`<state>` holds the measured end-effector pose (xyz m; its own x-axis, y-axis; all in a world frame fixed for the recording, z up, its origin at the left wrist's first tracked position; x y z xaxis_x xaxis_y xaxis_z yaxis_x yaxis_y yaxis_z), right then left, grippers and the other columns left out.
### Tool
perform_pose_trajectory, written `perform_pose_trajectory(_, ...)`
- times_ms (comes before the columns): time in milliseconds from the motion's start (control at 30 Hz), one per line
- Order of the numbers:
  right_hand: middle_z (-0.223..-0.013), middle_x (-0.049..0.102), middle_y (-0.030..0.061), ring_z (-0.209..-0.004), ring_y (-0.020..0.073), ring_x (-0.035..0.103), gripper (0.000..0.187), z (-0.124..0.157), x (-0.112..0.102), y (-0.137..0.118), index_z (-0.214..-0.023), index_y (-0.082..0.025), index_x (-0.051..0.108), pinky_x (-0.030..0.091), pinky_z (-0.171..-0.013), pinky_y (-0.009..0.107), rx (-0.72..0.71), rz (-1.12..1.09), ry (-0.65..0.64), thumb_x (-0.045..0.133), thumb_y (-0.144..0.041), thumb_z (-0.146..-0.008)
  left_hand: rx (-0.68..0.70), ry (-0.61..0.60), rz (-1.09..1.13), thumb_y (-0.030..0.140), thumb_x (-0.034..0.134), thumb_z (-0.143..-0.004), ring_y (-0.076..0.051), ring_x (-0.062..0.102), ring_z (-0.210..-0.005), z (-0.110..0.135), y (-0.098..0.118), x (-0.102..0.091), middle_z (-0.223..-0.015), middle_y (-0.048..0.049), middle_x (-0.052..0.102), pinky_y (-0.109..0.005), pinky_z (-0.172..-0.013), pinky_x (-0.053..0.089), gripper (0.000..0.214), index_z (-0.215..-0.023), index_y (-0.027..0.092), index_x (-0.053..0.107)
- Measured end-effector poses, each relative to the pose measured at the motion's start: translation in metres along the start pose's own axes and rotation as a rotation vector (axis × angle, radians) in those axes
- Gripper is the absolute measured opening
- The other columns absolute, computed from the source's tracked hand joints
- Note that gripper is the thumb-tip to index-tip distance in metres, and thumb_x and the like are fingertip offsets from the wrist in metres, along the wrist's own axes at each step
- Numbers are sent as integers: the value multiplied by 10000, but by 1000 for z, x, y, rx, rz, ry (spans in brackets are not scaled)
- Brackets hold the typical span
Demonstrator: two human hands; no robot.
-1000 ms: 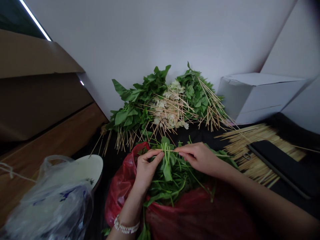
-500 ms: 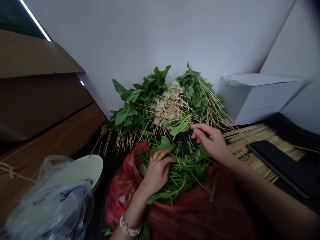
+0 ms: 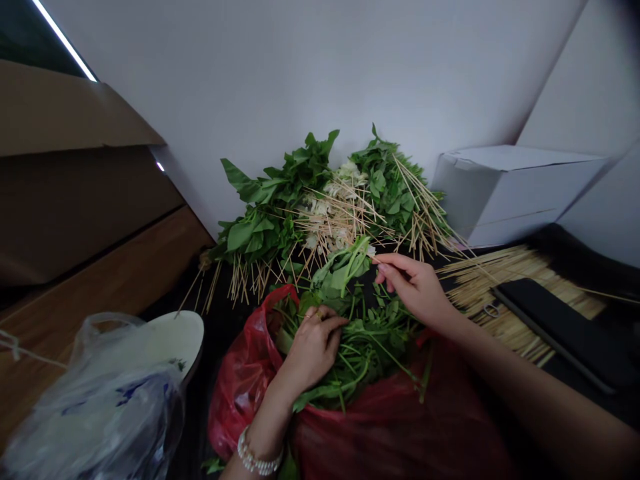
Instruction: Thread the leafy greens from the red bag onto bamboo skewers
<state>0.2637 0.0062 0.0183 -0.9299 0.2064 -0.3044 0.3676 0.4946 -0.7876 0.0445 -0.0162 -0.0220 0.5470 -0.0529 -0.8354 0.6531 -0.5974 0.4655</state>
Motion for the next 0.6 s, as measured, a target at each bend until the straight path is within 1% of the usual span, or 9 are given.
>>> perform_pose_trajectory(67,-720,666,5,-544,111,535,268,0,0,1,-1071,-162,696,436,-535,252,4,-5,-2,514,-306,-937,-6,22,10,104,564,-875,-253,608,-968,-1,-3,1,-1005,-99,687,-415,-911,462,228,-989,189,743)
perform_pose_trajectory(133,-722,667,6,-544,111,535,266,1,0,1,-1077,-163,693,436,-532,253,5,-6,-4,514,-302,-937,-13,76,54,104,586,-864,-244,638,-957,-2,-5,0,-992,-86,706,-407,-912,470,199,-961,196,734)
perform_pose_trajectory(300,-728,661,-2,-545,108,535,236,0,-2,-2,-1068,-176,669,443,-546,253,-4,-24,8,510,-300,-944,-73,336,211,164,569,-907,-213,689,-913,-2,-9,-13,-958,-72,734,-336,-846,515,174,-974,200,726)
perform_pose_trajectory(400,-740,651,-8,-548,104,532,197,0,-3,-4,-1032,-189,640,438,-553,248,-10,-46,27,495,-299,-956,-135,462,235,210,571,-917,-214,694,-904,0,-12,-20,-958,-69,750,-335,-841,517,179,-996,200,731)
perform_pose_trajectory(500,-745,646,-13,-553,103,528,169,-1,-3,-5,-1006,-200,606,436,-569,249,-8,-63,51,475,-301,-970,-187,532,251,261,570,-926,-218,687,-935,1,-16,-22,-990,-71,756,-349,-869,509,195,-1020,198,729)
perform_pose_trajectory(600,-744,644,-16,-574,109,533,155,-1,-4,-6,-989,-211,584,437,-595,255,-15,-77,59,459,-302,-983,-220,583,270,260,638,-878,-209,677,-895,3,-22,-21,-947,-56,739,-339,-845,511,166,-1007,203,726)
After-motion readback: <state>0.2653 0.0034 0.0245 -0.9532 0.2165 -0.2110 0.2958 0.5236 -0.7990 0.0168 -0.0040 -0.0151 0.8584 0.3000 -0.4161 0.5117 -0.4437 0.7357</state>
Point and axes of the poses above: each hand's wrist, its own z-axis away from the middle knuckle, its own x-axis out of the palm, y = z × x, the point moved 3 cm from there along -z, towards the middle knuckle
